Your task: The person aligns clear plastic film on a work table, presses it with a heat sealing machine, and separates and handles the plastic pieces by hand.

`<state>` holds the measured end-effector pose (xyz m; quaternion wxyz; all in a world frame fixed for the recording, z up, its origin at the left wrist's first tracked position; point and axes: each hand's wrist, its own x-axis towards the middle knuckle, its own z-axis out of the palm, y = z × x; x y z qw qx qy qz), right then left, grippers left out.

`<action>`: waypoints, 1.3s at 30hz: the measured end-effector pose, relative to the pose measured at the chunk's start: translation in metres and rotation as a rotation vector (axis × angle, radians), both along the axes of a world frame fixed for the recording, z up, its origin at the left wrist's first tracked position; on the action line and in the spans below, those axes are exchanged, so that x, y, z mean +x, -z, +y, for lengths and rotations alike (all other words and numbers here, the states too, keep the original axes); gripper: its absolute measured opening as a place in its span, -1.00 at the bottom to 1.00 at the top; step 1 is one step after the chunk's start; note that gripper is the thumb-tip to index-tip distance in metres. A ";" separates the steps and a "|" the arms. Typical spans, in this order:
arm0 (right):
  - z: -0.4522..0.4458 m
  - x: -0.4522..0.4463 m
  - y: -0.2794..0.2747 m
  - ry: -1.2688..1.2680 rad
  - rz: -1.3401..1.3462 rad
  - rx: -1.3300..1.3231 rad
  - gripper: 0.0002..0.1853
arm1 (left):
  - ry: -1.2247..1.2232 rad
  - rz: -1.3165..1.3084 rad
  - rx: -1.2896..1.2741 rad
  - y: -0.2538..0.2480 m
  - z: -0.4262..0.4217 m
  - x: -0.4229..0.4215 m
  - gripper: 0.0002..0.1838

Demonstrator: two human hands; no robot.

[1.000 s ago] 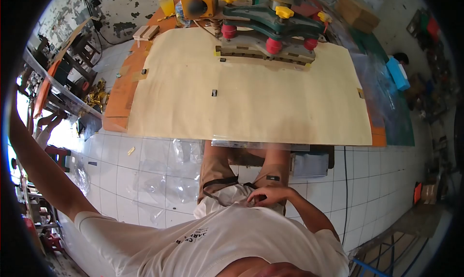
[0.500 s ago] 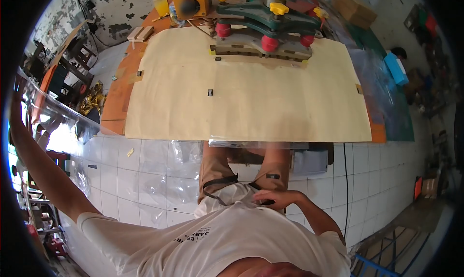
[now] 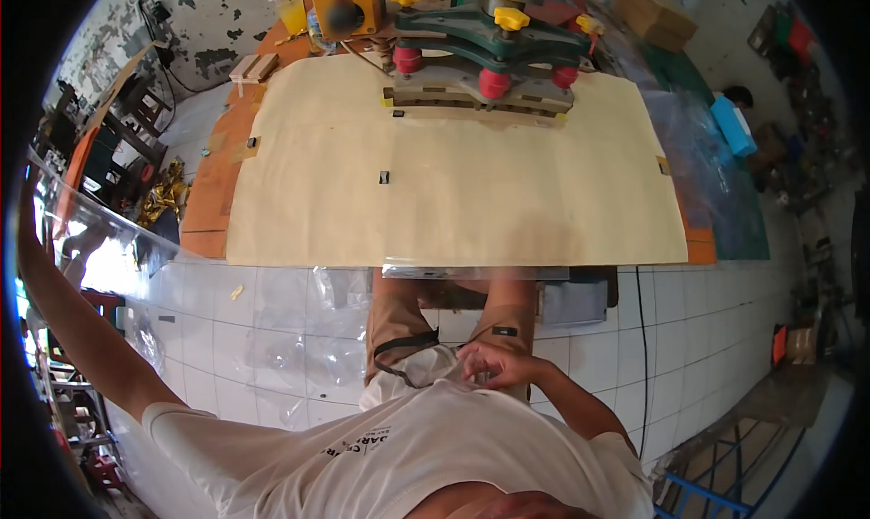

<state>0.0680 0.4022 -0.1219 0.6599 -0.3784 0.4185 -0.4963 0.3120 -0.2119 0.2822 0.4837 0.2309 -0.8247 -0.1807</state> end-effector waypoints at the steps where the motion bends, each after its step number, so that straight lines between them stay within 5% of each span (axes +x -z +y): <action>1: 0.000 0.000 0.000 0.123 -0.220 0.065 -0.30 | -0.004 0.001 0.002 0.001 -0.004 0.001 -0.67; 6: 0.053 -0.063 -0.070 0.684 0.064 0.157 -0.27 | -0.056 -0.020 0.009 0.013 -0.025 0.018 -0.61; 9: 0.092 -0.106 -0.117 0.984 0.131 -0.024 -0.45 | -0.069 -0.049 0.059 0.033 -0.051 0.029 -0.58; 14: 0.122 -0.202 -0.139 1.500 0.335 0.076 -0.72 | 0.100 -0.268 0.489 0.138 -0.124 0.012 -0.69; 15: 0.125 -0.228 -0.142 1.469 0.355 0.084 -0.77 | 0.175 -0.209 0.722 0.147 -0.080 -0.022 -0.74; 22: 0.114 -0.375 -0.138 1.542 0.573 0.315 -0.87 | 0.196 -0.269 0.951 0.241 -0.031 -0.131 -0.75; 34: 0.132 -0.461 -0.067 1.729 1.101 0.405 -0.74 | -0.231 -0.441 0.525 0.288 -0.008 -0.187 -0.60; 36: 0.123 -0.454 -0.075 1.756 1.209 0.452 -0.72 | -0.289 -0.492 0.256 0.292 -0.007 -0.189 -0.54; 39: 0.117 -0.445 -0.077 1.804 1.249 0.529 -0.72 | -0.354 -0.577 0.350 0.281 0.004 -0.195 -0.51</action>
